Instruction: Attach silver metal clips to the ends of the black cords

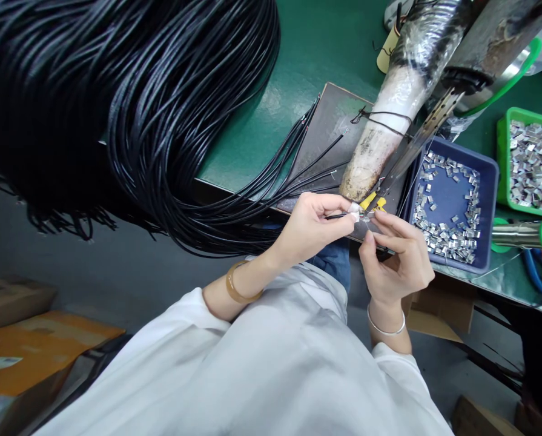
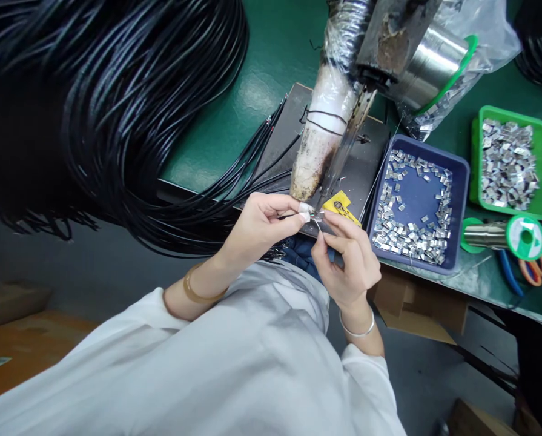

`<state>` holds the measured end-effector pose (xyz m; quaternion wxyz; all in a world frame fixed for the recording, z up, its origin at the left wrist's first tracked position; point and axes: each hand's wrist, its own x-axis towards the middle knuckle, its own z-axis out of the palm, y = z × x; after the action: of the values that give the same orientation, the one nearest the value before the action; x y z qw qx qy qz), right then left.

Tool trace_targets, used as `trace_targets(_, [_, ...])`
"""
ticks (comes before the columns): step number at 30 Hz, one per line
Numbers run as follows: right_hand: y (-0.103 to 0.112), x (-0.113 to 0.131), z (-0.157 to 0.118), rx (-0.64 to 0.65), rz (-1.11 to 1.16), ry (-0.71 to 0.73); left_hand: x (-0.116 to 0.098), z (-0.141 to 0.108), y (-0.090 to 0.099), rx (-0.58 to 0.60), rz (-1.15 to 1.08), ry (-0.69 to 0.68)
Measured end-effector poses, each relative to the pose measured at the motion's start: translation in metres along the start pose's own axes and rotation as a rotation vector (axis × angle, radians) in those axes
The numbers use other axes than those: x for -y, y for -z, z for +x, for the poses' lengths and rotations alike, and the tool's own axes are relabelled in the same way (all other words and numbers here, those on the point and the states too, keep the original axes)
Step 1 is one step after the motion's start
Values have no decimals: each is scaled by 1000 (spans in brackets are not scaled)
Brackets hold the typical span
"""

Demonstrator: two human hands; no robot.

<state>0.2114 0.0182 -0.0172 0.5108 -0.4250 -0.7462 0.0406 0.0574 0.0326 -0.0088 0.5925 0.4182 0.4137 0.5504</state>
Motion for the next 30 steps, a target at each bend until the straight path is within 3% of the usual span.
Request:
trace_targets(7, [0, -3, -2, 0, -2, -21, 2, 0, 2, 27, 26, 49])
trace_targets(14, [2, 1, 1, -6, -62, 3, -3, -2, 0, 32, 18, 12])
trace_targets(30, [3, 4, 6, 71, -69, -29, -6, 1, 5, 49, -11, 159])
